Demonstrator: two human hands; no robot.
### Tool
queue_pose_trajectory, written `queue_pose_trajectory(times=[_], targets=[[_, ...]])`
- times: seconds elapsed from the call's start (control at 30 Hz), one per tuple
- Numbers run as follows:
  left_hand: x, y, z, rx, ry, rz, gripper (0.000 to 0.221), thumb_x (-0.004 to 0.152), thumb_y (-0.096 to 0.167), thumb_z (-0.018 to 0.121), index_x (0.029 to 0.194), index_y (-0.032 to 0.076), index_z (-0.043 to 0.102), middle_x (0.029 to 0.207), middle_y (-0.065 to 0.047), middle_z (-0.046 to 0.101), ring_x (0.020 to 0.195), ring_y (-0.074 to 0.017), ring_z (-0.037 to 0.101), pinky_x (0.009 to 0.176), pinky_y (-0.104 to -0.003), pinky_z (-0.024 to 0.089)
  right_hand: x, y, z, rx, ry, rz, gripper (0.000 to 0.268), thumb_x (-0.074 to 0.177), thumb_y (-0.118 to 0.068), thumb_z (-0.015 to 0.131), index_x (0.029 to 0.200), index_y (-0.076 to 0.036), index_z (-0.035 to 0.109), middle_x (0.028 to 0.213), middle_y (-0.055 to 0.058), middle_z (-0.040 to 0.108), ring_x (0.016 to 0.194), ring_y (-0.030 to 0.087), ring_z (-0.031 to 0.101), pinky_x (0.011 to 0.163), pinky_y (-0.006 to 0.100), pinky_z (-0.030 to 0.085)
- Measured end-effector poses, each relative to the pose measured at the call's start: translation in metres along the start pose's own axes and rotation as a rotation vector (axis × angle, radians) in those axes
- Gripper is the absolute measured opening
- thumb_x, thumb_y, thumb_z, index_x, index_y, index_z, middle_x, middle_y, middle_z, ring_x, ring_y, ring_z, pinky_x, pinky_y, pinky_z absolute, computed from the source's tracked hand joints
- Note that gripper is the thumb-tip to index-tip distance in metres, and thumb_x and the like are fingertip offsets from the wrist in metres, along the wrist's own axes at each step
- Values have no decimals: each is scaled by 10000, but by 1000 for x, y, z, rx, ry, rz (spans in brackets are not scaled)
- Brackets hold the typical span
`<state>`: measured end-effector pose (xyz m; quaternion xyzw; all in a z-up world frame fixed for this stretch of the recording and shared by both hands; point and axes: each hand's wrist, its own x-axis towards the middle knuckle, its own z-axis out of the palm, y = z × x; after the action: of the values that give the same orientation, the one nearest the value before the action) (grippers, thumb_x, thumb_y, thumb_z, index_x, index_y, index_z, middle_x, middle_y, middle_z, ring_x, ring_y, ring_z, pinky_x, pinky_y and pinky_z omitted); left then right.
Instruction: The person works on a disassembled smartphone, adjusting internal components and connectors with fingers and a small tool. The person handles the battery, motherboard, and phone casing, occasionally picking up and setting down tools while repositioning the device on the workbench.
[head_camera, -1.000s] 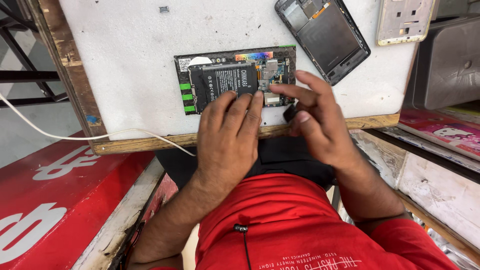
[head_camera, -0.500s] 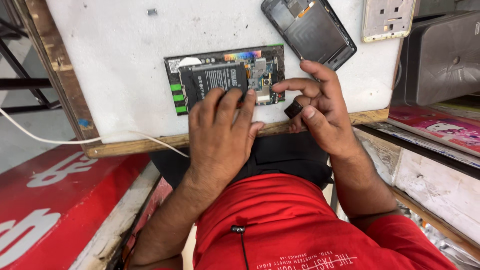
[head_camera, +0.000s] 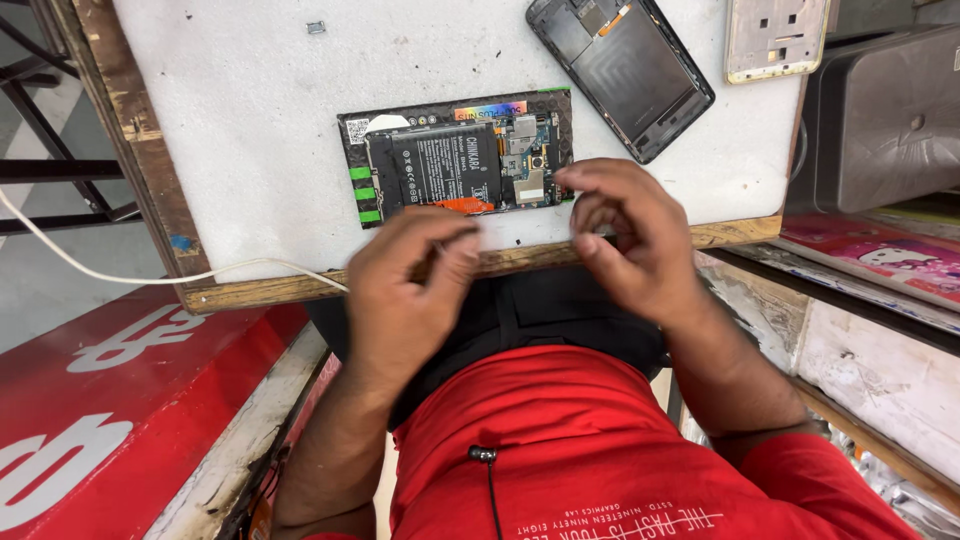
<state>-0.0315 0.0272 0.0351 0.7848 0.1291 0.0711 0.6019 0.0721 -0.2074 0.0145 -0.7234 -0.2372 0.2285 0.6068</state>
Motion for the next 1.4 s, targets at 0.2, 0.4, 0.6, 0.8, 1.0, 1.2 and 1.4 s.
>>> queue_pose_trajectory(times=[0.2,0.4,0.6,0.8,1.0,1.2,1.4], targets=[[8,-17,-9,71,123,154,116,1011,67,729,1121,35,708,1124,-93,727,958,-157,714,796,-281,609,-3,-15,26,-1025,-91,-280,494,1010,-502,768,1420,-235,705,1653,187,331,1545,494,149,1273,659,230],[15,-23,0,369,146,306,125,950,57,787,1058,32,729,1126,-92,748,1072,-286,714,937,-385,585,2,-9,24,-1040,-133,-250,503,965,-505,800,1389,-245,727,1683,168,298,1571,504,113,1278,699,230],[17,-31,0,372,134,337,151,942,63,794,1072,22,729,1137,-91,748,1062,-263,712,894,-357,596,-4,-3,30,-1183,-102,-226,534,945,-531,806,1399,-261,726,1674,169,306,1561,472,102,1231,760,188],[18,-37,1,361,116,336,144,955,75,788,1080,29,733,1135,-86,744,1069,-241,713,881,-330,607,-4,2,29,-1268,-121,-247,464,1024,-521,799,1411,-278,720,1645,155,342,1569,455,105,1256,740,140],[16,-37,1,365,120,344,141,955,79,793,1073,32,733,1138,-86,744,1075,-247,712,898,-352,599,-4,3,24,-1319,-140,-308,492,1012,-531,748,1444,-299,712,1661,136,331,1578,446,91,1259,737,139],[16,-32,-2,312,110,313,125,957,78,778,1069,40,735,1125,-82,750,1073,-253,711,905,-366,589,-5,7,22,-1251,-120,-284,507,1015,-512,778,1475,-325,674,1673,170,284,1566,480,64,1247,766,149],[19,-30,-2,349,95,312,113,958,88,771,1059,48,741,1096,-71,754,1050,-249,710,897,-366,586,-1,2,16,-1354,-153,-352,566,992,-581,738,1522,-412,628,1692,151,278,1574,462,90,1248,740,138]])
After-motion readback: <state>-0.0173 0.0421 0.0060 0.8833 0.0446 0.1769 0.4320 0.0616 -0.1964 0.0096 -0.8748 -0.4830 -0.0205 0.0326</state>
